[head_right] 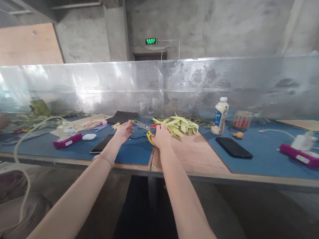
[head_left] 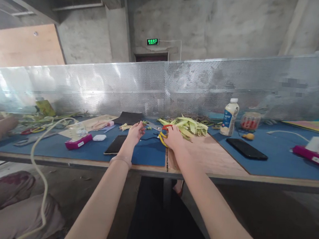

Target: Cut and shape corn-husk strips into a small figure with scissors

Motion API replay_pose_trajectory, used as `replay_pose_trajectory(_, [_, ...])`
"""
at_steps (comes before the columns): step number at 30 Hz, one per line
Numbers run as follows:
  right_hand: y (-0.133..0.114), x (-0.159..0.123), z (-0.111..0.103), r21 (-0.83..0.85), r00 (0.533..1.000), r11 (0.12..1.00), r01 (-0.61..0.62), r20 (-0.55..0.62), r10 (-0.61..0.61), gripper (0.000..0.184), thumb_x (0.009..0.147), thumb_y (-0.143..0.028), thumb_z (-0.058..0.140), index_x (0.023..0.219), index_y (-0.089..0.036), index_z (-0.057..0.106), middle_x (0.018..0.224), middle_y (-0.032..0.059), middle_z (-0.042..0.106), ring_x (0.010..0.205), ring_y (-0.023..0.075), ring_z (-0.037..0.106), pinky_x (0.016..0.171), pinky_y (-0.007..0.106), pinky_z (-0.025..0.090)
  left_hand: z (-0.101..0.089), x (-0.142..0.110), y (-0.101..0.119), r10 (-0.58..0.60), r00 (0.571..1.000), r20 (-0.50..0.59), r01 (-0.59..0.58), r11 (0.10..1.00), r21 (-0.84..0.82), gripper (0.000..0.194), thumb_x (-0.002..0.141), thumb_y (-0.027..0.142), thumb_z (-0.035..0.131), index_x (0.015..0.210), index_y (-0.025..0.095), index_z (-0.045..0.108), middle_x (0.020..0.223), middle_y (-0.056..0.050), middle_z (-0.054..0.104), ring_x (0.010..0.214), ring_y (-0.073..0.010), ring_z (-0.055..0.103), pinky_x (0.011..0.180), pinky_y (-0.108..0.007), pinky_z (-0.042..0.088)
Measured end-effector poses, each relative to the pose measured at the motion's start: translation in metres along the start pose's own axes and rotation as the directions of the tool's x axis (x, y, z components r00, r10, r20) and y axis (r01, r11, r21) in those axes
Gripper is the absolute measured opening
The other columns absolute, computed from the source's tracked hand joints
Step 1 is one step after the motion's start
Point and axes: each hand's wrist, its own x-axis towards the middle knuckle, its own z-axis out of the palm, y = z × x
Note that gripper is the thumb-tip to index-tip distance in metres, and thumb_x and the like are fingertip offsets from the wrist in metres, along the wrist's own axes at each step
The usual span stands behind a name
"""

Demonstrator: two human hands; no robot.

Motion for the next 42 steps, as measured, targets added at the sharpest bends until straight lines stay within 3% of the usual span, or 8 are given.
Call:
replay_pose_trajectory(17, [0.002, -0.001, 0.003, 0.015, 1.0, 1.0, -0.003, -0.017, 0.004, 0.037, 0.076, -0.04, 0.058, 0.102, -0.014, 0.054, 0.106, 0.0134, 0.051, 0.103, 0.0271, 0.045, 0.081, 0.033, 0.042, -0.001, 0.001, -0.001, -0.015, 1.0, 0.025, 0.015, 1.0, -0.001, 0.028, 0.086, 0.029, 0.054, 0.11, 0.014, 0.055, 0.104, -0.007, 0.06, 0.084, -0.0163, 0.06, 0.07, -0.034, 0.053])
replay_pose_trajectory(24, [0.003, 0.0, 0.005, 0.01, 0.999, 1.0, 0.012, -0.034, -0.012, 0.04, 0.074, -0.042, 0.059, 0.099, -0.012, 0.053, 0.105, 0.014, 0.051, 0.103, 0.0277, 0.044, 0.087, 0.035, 0.039, -0.004, 0.005, -0.004, -0.019, 0.999, 0.049, 0.019, 1.0, 0.006, 0.03, 0.086, 0.03, 0.054, 0.112, 0.015, 0.055, 0.109, -0.008, 0.058, 0.089, -0.0182, 0.06, 0.074, -0.037, 0.052])
replay_pose_trajectory(42, [0.004, 0.0, 0.005, 0.005, 0.998, 1.0, 0.028, -0.048, -0.028, 0.041, 0.076, -0.044, 0.059, 0.102, -0.013, 0.055, 0.105, 0.0139, 0.05, 0.103, 0.0276, 0.044, 0.084, 0.034, 0.041, -0.011, 0.011, -0.008, -0.025, 0.993, 0.111, 0.026, 1.0, -0.006, 0.028, 0.086, 0.029, 0.054, 0.109, 0.014, 0.055, 0.104, -0.007, 0.06, 0.084, -0.0163, 0.06, 0.07, -0.034, 0.053])
